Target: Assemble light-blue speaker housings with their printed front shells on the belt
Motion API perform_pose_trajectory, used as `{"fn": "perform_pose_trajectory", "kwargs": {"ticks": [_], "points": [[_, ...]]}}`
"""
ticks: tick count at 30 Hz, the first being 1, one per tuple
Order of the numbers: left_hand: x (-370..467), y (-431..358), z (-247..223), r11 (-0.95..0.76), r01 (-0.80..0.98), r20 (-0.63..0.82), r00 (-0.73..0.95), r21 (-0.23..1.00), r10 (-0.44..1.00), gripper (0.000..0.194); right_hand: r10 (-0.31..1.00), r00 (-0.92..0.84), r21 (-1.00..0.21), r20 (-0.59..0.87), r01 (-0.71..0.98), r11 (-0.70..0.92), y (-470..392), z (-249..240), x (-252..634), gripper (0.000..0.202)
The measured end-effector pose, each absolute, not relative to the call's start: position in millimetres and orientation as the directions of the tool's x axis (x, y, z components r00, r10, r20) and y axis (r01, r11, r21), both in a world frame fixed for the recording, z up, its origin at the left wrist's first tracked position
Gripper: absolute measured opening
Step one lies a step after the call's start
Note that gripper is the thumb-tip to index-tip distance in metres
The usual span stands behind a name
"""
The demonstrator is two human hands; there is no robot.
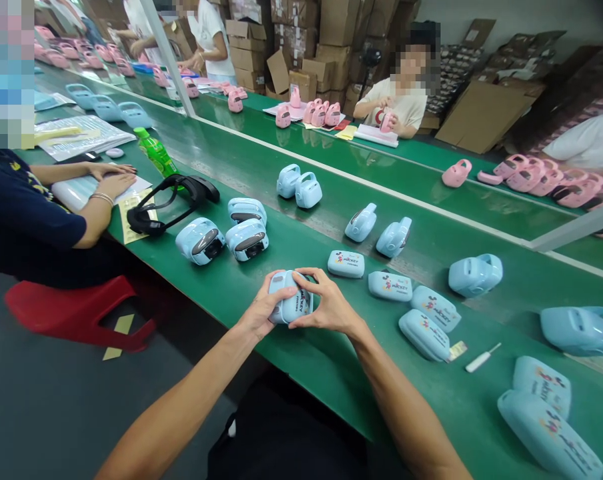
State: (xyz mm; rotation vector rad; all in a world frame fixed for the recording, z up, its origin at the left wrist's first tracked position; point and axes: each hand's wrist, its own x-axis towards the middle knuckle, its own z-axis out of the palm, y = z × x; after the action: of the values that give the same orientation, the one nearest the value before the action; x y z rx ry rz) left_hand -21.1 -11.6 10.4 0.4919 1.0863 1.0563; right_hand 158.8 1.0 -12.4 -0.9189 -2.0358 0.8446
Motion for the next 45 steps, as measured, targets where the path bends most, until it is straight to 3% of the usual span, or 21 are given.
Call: {"fn": "perform_pose_trajectory", "kwargs": {"ticks": [7,9,12,14,16,19,22,24,27,31,35,40,45], "points": [[-13.4,-9.0,4.1,0.396,-0.511,-0.455,0.011,0.763,0.891,0.068,0.826,-0.456,-0.825,0.330,0.287,0.488,3.5,-20.0,154.7,0.105],[-11.6,-5.6,0.7,0.317,-0.542,-0.399,-0.036,0.778,0.916,0.070,0.891,-0.347,-0.887,0.294,0.249,0.390,3.4,-24.6,151.4,0.111],[-9.7,1.5,-8.4,0.157,-0.632,-0.257,-0.070,0.759,0.964,0.071,0.995,-0.066,-0.997,0.075,-0.009,0.074,3.3,-34.5,143.8,0.112],[-11.0,8.3,-17.6,0.101,-0.633,-0.174,-0.054,0.768,0.983,0.075,0.989,-0.081,-0.953,-0.126,-0.268,-0.143,4.0,-41.4,140.0,0.101],[-14.9,17.2,-28.4,0.085,-0.558,-0.113,-0.016,0.825,0.993,0.074,0.972,-0.142,-0.881,-0.186,-0.415,-0.229,5.2,-47.2,140.4,0.094],[-20.8,31.7,-43.7,0.021,-0.333,-0.028,-0.016,0.943,0.999,0.055,0.997,-0.031,-0.931,-0.065,-0.357,-0.071,6.0,-54.0,148.6,0.100],[-18.8,41.2,-54.8,-0.076,-0.074,0.063,-0.164,0.994,0.984,0.064,0.990,-0.043,-0.985,0.132,-0.121,0.126,5.2,-59.6,156.0,0.089],[-13.7,43.1,-59.4,-0.103,0.000,0.100,-0.245,0.995,0.964,0.069,0.976,-0.080,-0.977,0.202,-0.091,0.195,5.8,-62.6,154.0,0.075],[-7.2,41.9,-62.3,-0.120,0.023,0.122,-0.277,0.992,0.953,0.074,0.975,0.064,-0.968,0.213,-0.118,0.220,11.2,-64.7,138.2,0.062],[-4.2,41.4,-62.8,-0.107,0.065,0.122,-0.318,0.992,0.940,0.073,0.909,0.364,-0.979,0.203,0.043,0.201,22.6,-63.4,109.1,0.074],[-1.4,45.4,-64.7,-0.074,0.082,0.101,-0.410,0.994,0.907,0.062,0.857,0.470,-0.976,0.212,0.146,0.162,27.8,-61.3,96.8,0.078],[-1.3,48.6,-61.3,-0.046,0.024,0.052,-0.456,0.999,0.888,0.045,0.867,0.451,-0.974,0.214,0.169,0.152,25.8,-57.0,100.4,0.072],[0.4,51.3,-49.6,-0.036,-0.161,-0.037,-0.424,0.986,0.905,0.048,0.916,0.159,-0.928,0.368,0.117,0.353,20.5,-37.6,109.7,0.049]]}}
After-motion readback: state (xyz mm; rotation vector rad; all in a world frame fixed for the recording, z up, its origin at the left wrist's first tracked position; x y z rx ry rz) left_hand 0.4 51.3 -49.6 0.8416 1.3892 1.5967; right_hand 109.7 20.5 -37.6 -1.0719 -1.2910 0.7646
